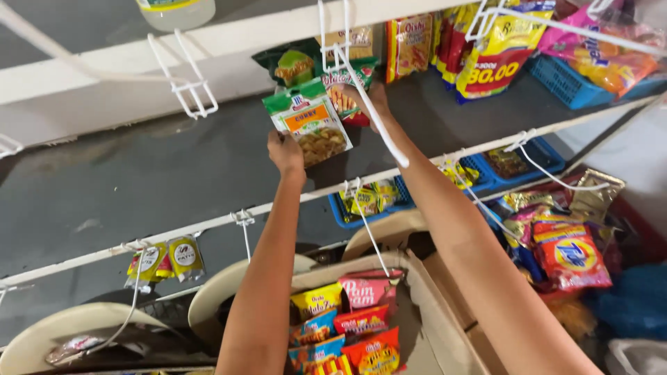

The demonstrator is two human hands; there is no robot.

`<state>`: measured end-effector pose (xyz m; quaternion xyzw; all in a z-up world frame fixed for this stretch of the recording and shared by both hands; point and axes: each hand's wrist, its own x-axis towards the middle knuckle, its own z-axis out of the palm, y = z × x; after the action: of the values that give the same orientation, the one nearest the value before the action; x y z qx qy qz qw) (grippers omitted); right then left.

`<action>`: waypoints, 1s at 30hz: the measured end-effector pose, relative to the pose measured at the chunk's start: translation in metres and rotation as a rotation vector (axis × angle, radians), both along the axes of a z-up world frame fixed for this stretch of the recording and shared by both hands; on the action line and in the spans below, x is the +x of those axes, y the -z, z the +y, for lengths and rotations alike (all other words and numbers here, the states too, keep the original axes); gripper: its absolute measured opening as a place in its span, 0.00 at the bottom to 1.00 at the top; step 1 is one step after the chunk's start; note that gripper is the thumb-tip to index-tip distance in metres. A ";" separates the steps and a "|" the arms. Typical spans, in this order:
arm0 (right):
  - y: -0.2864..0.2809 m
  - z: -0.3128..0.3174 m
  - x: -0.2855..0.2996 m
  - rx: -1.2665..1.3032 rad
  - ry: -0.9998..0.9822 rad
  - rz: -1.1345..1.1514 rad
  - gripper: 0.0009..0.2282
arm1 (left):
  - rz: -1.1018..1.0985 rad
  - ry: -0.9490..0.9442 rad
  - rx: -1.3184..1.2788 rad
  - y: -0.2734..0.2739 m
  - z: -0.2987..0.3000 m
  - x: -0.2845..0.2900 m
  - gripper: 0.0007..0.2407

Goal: The person takes various packaged snacks and beverage powders from cardboard boxes and places them onto grocery store shelves, using both hands to organize the items by brand and type.

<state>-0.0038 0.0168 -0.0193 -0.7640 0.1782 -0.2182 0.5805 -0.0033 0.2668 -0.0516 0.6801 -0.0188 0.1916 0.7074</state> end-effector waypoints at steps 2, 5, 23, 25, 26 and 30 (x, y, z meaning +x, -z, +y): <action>-0.016 0.025 -0.045 -0.148 0.022 -0.338 0.24 | 0.020 0.010 0.003 -0.013 0.012 -0.018 0.07; -0.035 0.042 -0.105 -0.336 0.114 -0.698 0.23 | -0.031 0.052 -0.075 -0.034 0.030 -0.052 0.06; 0.004 0.113 -0.457 -0.511 0.298 -0.744 0.25 | 0.090 0.298 -0.495 -0.022 0.198 -0.361 0.07; 0.044 0.115 -0.488 -0.409 0.324 -0.743 0.28 | 0.174 0.277 -0.430 0.008 0.208 -0.396 0.08; 0.069 0.110 -0.505 -0.385 0.353 -0.611 0.24 | 0.233 0.322 -0.452 0.032 0.211 -0.410 0.08; 0.080 0.146 -0.547 -0.717 0.460 -0.468 0.29 | 0.332 0.401 -0.279 0.132 0.216 -0.459 0.08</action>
<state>-0.5504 0.1631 -0.0992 -0.7870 0.1206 -0.5546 0.2419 -0.4619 0.4824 -0.1839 0.5812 -0.0105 -0.0652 0.8111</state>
